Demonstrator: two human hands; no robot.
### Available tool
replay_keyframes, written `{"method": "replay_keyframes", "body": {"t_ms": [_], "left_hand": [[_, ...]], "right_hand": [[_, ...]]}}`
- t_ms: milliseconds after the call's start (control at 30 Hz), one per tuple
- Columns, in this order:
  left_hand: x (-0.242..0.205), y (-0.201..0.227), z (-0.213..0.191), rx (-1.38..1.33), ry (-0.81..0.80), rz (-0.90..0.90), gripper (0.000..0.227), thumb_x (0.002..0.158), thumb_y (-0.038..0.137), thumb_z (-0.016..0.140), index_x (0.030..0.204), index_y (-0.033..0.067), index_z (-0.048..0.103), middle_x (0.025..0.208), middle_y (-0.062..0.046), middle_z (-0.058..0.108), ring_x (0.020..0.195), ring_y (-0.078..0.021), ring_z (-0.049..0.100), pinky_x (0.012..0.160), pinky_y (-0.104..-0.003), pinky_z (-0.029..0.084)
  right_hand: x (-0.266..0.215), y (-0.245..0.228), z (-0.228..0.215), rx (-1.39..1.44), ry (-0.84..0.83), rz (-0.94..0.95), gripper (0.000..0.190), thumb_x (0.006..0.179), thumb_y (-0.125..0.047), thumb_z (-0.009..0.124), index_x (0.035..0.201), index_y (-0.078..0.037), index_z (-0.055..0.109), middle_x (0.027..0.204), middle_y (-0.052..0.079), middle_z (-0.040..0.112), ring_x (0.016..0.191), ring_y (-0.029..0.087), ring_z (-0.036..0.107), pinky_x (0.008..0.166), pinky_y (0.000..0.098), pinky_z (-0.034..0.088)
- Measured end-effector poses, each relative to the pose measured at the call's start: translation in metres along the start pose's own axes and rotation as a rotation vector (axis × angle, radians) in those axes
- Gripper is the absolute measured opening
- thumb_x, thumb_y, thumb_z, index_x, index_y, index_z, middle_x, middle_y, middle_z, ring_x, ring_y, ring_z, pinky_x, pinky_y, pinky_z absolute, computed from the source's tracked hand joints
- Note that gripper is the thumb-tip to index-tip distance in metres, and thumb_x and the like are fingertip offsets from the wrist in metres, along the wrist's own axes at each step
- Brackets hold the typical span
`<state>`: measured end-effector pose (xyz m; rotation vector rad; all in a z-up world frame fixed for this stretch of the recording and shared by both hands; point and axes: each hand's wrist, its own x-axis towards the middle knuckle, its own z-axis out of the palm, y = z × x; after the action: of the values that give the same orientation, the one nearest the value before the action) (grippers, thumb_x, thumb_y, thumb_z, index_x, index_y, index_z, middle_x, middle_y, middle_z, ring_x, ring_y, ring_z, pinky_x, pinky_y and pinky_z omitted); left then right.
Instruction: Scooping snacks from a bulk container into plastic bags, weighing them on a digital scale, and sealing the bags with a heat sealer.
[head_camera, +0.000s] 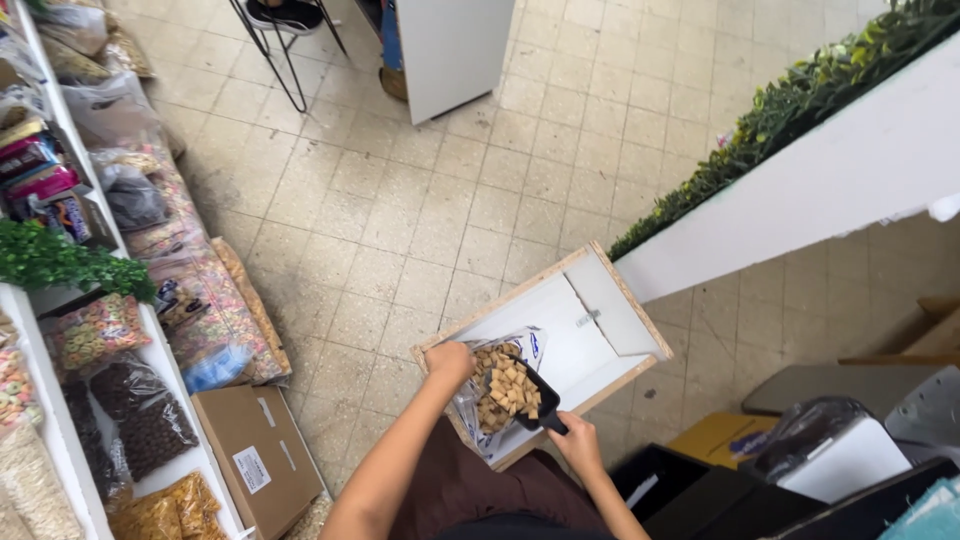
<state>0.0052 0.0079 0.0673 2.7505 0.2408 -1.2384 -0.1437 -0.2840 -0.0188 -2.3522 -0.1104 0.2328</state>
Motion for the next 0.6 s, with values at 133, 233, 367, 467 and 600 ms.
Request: {"method": "replay_keyframes", "body": {"t_ms": [133, 233, 367, 467, 600], "left_hand": [[-0.029, -0.014, -0.021, -0.125, 0.005, 0.03, 0.046, 0.101, 0.046, 0.041, 0.112, 0.0123, 0.07, 0.107, -0.005, 0.072, 0.096, -0.0226, 0.07, 0.075, -0.037, 0.057], [-0.066, -0.031, -0.039, -0.313, 0.017, 0.068, 0.047, 0.104, 0.048, 0.038, 0.12, 0.0103, 0.061, 0.076, 0.006, 0.059, 0.058, -0.0057, 0.052, 0.043, -0.02, 0.039], [-0.106, -0.055, -0.048, -0.588, 0.061, 0.083, 0.02, 0.092, 0.039, 0.048, 0.09, 0.0191, 0.048, 0.072, 0.007, 0.05, 0.065, -0.0103, 0.044, 0.06, -0.03, 0.035], [-0.113, -0.073, -0.037, -0.917, -0.021, 0.165, 0.018, 0.086, 0.035, 0.051, 0.092, 0.0192, 0.044, 0.084, 0.004, 0.048, 0.076, -0.0128, 0.043, 0.069, -0.029, 0.033], [-0.102, -0.078, -0.014, -1.078, 0.095, 0.254, 0.014, 0.09, 0.023, 0.054, 0.094, 0.0214, 0.04, 0.084, 0.003, 0.041, 0.076, -0.0128, 0.038, 0.071, -0.03, 0.032]], "right_hand": [[0.003, 0.001, -0.005, -0.005, -0.019, 0.029, 0.028, 0.08, -0.024, 0.08, 0.103, -0.009, 0.077, 0.099, 0.004, 0.081, 0.089, 0.02, 0.077, 0.072, 0.0347, 0.058], [0.004, 0.002, -0.008, 0.008, 0.015, 0.08, 0.023, 0.077, -0.021, 0.08, 0.097, -0.01, 0.077, 0.092, 0.002, 0.081, 0.084, 0.018, 0.075, 0.071, 0.0316, 0.054], [0.007, -0.002, -0.016, 0.023, 0.051, 0.03, 0.02, 0.077, -0.024, 0.082, 0.09, -0.011, 0.075, 0.084, 0.001, 0.079, 0.077, 0.016, 0.073, 0.066, 0.0304, 0.052], [0.014, -0.004, -0.02, -0.004, 0.009, 0.06, 0.024, 0.079, -0.029, 0.081, 0.094, -0.012, 0.075, 0.085, 0.001, 0.079, 0.079, 0.015, 0.075, 0.068, 0.0298, 0.052], [0.022, -0.002, -0.024, -0.032, 0.008, 0.081, 0.029, 0.077, -0.031, 0.082, 0.099, -0.013, 0.077, 0.092, 0.001, 0.082, 0.085, 0.017, 0.078, 0.07, 0.0318, 0.054]]}}
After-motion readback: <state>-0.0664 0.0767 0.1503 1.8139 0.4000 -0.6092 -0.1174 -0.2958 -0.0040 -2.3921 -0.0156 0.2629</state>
